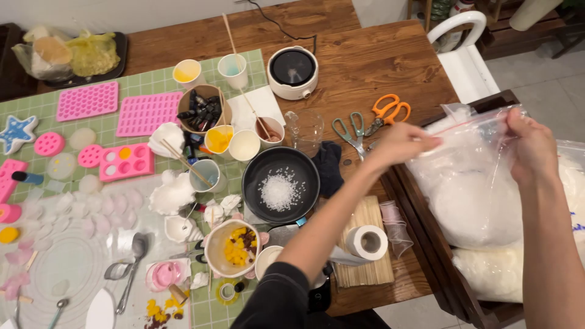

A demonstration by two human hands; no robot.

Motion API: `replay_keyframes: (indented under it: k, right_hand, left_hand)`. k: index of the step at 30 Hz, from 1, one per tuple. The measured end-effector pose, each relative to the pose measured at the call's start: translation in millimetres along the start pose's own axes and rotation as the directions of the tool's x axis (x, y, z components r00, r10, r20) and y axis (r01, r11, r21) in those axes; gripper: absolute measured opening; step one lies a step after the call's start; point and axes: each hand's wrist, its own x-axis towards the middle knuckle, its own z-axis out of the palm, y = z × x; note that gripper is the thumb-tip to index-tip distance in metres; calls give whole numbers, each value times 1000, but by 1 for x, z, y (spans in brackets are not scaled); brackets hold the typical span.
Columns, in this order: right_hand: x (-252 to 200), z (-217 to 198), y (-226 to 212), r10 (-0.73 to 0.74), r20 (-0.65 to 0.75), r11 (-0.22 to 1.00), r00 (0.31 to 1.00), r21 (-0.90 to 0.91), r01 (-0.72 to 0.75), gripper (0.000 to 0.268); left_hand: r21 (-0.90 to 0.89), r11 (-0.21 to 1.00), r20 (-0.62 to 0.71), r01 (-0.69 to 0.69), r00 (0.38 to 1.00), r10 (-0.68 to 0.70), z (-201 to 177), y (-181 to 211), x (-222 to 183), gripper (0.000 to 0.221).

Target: Pouring melted wax into molds and preparing wax beads for melting.

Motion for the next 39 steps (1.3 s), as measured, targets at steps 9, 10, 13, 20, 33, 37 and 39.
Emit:
replay_keyframes:
  k: [9, 10, 13, 20, 33, 37, 39]
  right_hand:
    - [-23, -8, -27, -132, 131, 990, 983, -26, 137, 29]
    - [-24, -8, -29, -156, 136, 987, 978, -23, 160, 28]
    - [-24, -12, -28, -196, 152, 980, 969, -6, 199, 29]
    - [-27, -24, -31, -256, 187, 966, 949, 79, 245, 29]
    - [-27, -24, -32, -274, 194, 962, 942, 58, 268, 33]
    - [-27, -22, -32, -269, 197, 963, 943, 56, 263, 33]
    - [-28, -20, -32, -268, 193, 963, 944, 53, 263, 33]
  left_hand:
    - [-174, 973, 107, 152, 985, -135, -40, 14, -32, 30]
    - [-206, 970, 111, 131, 988, -110, -39, 10, -30, 27]
    - [-160, 986, 10, 57, 998, -56, -30, 15, -34, 20]
    - [-319, 943, 227, 96, 974, -22, -39, 47, -35, 16]
    - [-221, 975, 224, -27, 971, 78, -29, 54, -23, 20]
    - [-224, 972, 196, -76, 973, 122, -24, 61, -22, 22]
    - [-219, 968, 185, -124, 969, 166, -21, 54, -17, 23]
